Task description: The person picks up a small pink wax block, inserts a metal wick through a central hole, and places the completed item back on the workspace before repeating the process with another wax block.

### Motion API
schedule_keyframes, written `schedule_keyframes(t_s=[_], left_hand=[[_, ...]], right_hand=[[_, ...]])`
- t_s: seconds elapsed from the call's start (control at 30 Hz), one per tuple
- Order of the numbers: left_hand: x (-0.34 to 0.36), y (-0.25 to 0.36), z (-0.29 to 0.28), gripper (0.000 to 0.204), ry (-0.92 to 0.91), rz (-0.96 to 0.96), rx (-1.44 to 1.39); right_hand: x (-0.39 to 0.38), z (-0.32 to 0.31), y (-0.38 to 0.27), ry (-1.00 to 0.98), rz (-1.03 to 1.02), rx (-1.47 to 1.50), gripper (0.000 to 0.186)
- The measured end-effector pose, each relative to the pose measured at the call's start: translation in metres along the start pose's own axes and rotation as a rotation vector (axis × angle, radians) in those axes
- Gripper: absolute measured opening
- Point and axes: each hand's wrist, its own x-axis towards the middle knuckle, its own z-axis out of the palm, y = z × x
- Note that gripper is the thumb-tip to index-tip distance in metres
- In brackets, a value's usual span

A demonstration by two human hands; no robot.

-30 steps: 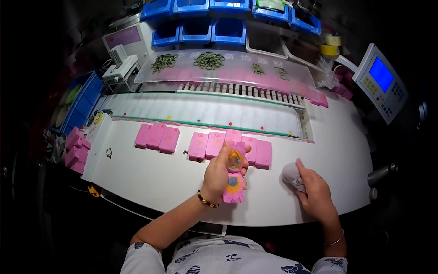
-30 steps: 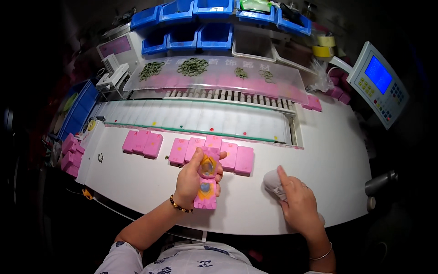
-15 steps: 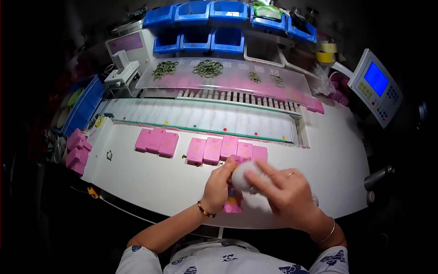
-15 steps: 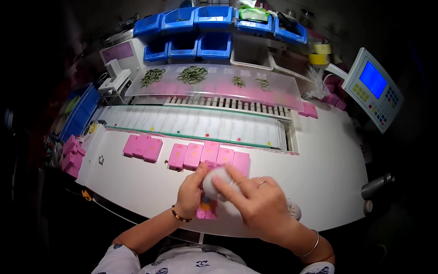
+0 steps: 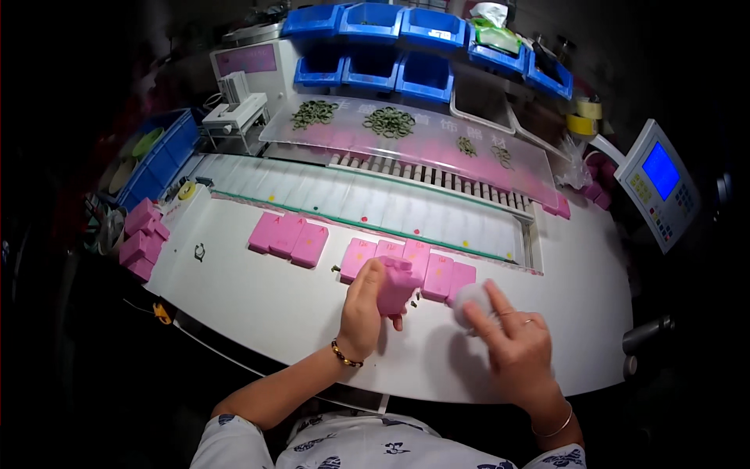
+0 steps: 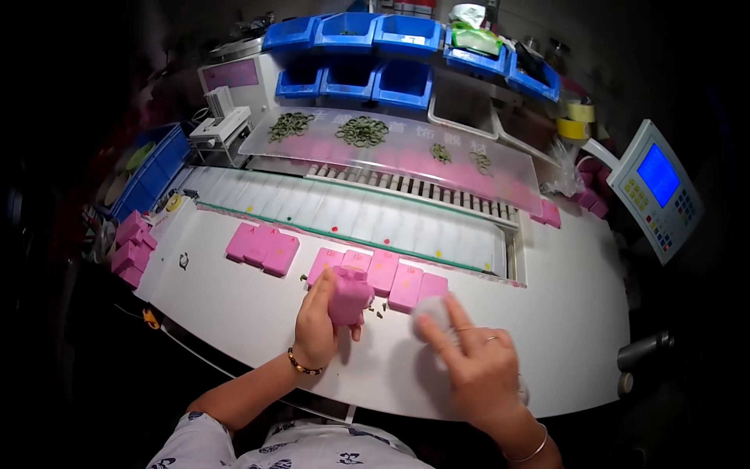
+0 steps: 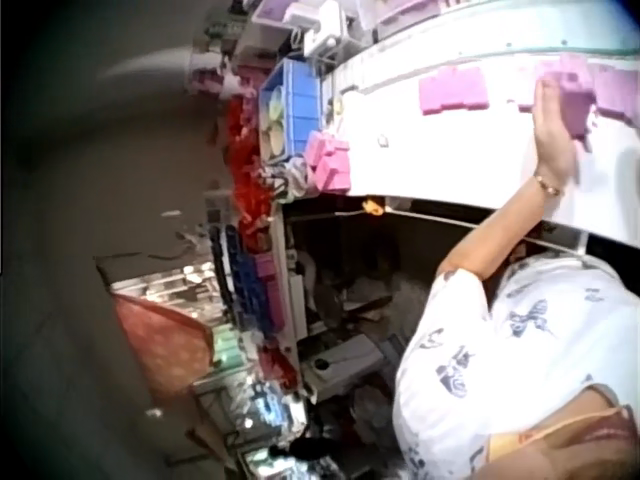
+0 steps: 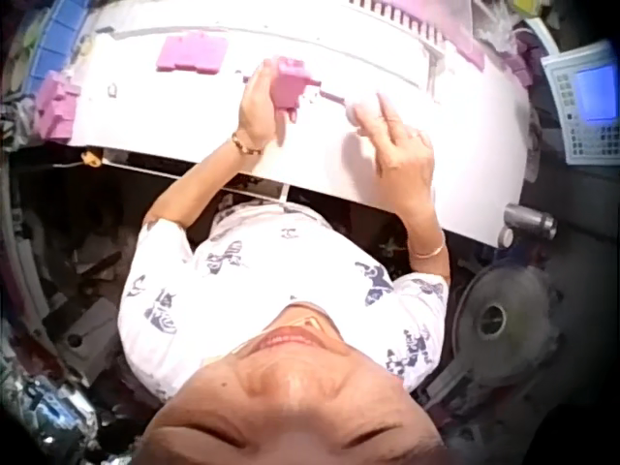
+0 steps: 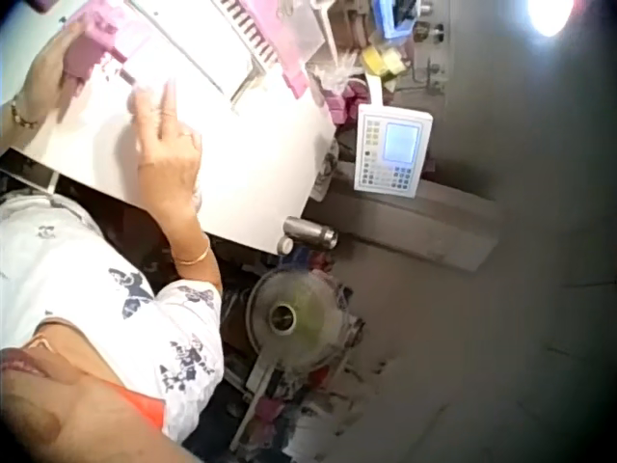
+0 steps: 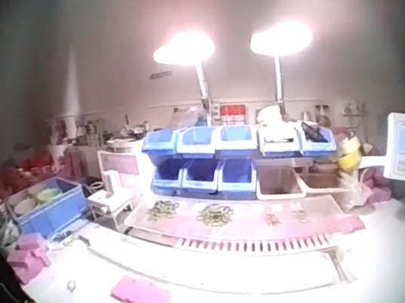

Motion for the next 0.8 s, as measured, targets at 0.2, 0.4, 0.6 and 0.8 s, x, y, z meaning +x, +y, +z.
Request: schedule_keyframes(t_s=[0.2, 0.4, 0.6, 0.8], left_hand=[[-0.003, 0.006, -0.005, 0.052, -0.061, -0.303, -0.331], [-0.012, 0.003, 0.006, 0.035, -0.108, -0.212, -0.129], [-0.031, -0.011, 0.015, 0.034, -0.114, -0.105, 0.084], [-0.025, 0.011, -0.003, 0.031, -0.273, -0.123, 0.244]], right_hand=[[-0.028, 0.027, 0.048, -0.085, 0.248, -0.165, 0.054], [-0.012, 0.022, 0.027, -0.084, 0.24, -0.098, 0.057], [0.008, 0.045, -0.022, -0.076, 0.496, 1.342, 0.051], [-0.003, 0.064, -0.034, 0.132, 0.647, 1.446, 0.023]])
